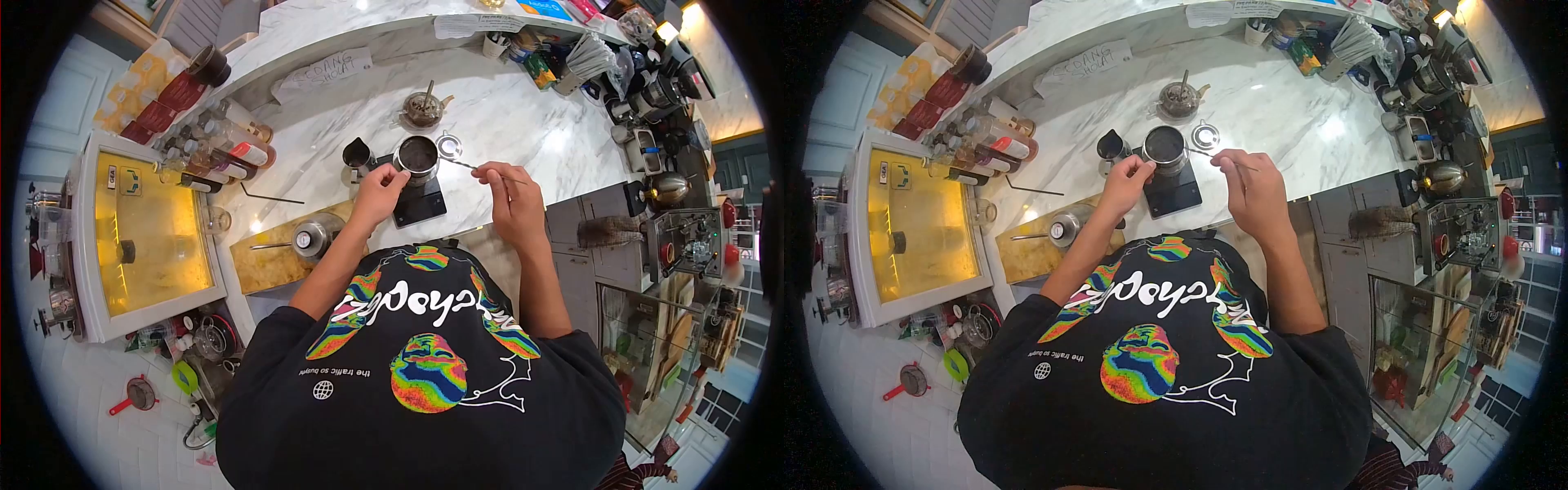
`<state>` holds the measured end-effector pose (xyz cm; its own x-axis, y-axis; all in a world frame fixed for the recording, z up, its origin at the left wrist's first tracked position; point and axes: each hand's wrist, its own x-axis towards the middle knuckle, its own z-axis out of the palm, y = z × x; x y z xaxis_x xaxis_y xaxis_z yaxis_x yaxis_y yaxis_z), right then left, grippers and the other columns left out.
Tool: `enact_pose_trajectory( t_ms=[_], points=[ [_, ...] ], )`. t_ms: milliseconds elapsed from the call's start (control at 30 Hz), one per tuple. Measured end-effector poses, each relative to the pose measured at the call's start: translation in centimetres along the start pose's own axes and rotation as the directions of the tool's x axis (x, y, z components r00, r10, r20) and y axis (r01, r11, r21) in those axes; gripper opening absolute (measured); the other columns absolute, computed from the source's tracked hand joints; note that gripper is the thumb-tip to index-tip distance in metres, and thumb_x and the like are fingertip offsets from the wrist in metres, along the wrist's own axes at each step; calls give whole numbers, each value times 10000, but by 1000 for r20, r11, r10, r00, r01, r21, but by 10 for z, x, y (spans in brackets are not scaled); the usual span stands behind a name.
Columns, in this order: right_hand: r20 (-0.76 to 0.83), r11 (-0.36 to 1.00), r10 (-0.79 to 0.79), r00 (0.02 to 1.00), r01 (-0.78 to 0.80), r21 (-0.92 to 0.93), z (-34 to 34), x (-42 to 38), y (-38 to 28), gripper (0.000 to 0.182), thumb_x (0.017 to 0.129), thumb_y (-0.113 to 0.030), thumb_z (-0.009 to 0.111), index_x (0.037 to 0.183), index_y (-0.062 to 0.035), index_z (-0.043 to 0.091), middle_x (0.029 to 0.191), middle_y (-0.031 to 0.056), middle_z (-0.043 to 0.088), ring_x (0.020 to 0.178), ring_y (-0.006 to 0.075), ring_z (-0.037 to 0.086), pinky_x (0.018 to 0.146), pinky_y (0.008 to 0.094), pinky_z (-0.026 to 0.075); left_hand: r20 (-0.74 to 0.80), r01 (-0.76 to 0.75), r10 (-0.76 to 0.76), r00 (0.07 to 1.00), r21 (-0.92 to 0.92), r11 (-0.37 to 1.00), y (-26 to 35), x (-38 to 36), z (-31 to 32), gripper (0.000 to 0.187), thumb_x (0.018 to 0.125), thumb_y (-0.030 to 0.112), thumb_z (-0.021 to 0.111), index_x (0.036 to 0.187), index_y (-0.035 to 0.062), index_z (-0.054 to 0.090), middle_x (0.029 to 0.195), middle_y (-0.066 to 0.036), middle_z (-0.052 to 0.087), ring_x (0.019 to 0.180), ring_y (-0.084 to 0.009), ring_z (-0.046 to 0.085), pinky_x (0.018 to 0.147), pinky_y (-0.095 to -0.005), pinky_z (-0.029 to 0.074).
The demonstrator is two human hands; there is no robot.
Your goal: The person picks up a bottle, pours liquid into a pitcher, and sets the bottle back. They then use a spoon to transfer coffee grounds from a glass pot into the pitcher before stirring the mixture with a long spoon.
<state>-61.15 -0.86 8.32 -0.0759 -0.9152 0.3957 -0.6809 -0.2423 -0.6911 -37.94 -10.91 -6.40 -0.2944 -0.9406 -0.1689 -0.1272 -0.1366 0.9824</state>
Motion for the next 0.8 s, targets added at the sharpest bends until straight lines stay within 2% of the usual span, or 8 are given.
enact_pose_trajectory(
  t_ms=[100, 333, 400, 500, 533, 600, 667, 800],
  points=[
    [35, 998, -65, 997, 65, 4, 6, 2, -2, 123, 1005, -104, 600, 1042, -61, 709, 919, 83, 739, 780, 314, 635, 790, 400, 488, 4, -8, 8, 1000, -3, 1000, -3, 2, 0, 310, 977, 253, 703, 772, 51, 590, 675, 41, 538, 628, -63, 452, 568, -284, 374],
    [-2, 1000, 6, 1000, -6, -22, 6, 4, -5, 104, 990, -89, 620, 1031, -59, 711, 926, 89, 741, 770, 320, 632, 785, 401, 485, 0, -16, 16, 1000, 15, 1000, -4, 2, -2, 312, 979, 257, 702, 774, 52, 587, 675, 41, 537, 629, -63, 452, 567, -285, 372],
    [9, 990, -130, 992, 130, -61, 5, 3, -7, 88, 977, -74, 636, 1034, -57, 702, 931, 89, 743, 766, 318, 640, 779, 398, 480, 12, -30, 30, 999, 25, 999, -3, 2, -2, 318, 981, 260, 701, 770, 52, 585, 675, 39, 539, 628, -64, 450, 571, -283, 378],
    [51, 975, -200, 979, 204, -91, 14, 8, -9, 74, 964, -61, 650, 1018, -55, 700, 936, 84, 742, 778, 311, 647, 778, 391, 477, -3, 15, -15, 1000, -2, 1000, 4, -1, 0, 328, 975, 265, 705, 767, 44, 582, 667, 30, 541, 625, -72, 454, 578, -286, 389],
    [40, 977, -179, 983, 182, -111, 14, 9, -9, 64, 956, -52, 660, 1004, -52, 702, 937, 77, 742, 790, 295, 655, 786, 386, 476, 4, 12, -12, 1000, -6, 1000, 4, 0, 1, 328, 975, 265, 705, 767, 44, 582, 667, 30, 541, 625, -72, 454, 578, -286, 389],
    [21, 981, -144, 989, 146, -127, 7, 7, -11, 63, 953, -48, 663, 1003, -51, 702, 940, 75, 742, 794, 291, 656, 786, 384, 476, -21, -29, 32, 999, 131, 991, 3, 1, 0, 333, 968, 269, 709, 771, 32, 583, 662, 15, 545, 623, -84, 466, 583, -296, 402],
    [7, 985, -113, 994, 113, -130, 3, 4, -11, 63, 950, -43, 665, 1001, -50, 703, 943, 74, 743, 797, 287, 658, 786, 383, 476, -15, -23, 25, 1000, 104, 994, -1, 2, 0, 331, 965, 270, 711, 777, 29, 586, 661, 8, 547, 624, -89, 471, 584, -302, 406],
    [38, 980, -170, 985, 173, -97, 8, 5, -11, 71, 939, -29, 675, 1002, -49, 702, 962, 65, 745, 795, 289, 654, 786, 381, 477, -3, -20, 20, 1000, 103, 994, 4, 0, -2, 327, 964, 271, 711, 790, 20, 592, 667, -2, 559, 628, -99, 484, 585, -311, 413]
  ],
)
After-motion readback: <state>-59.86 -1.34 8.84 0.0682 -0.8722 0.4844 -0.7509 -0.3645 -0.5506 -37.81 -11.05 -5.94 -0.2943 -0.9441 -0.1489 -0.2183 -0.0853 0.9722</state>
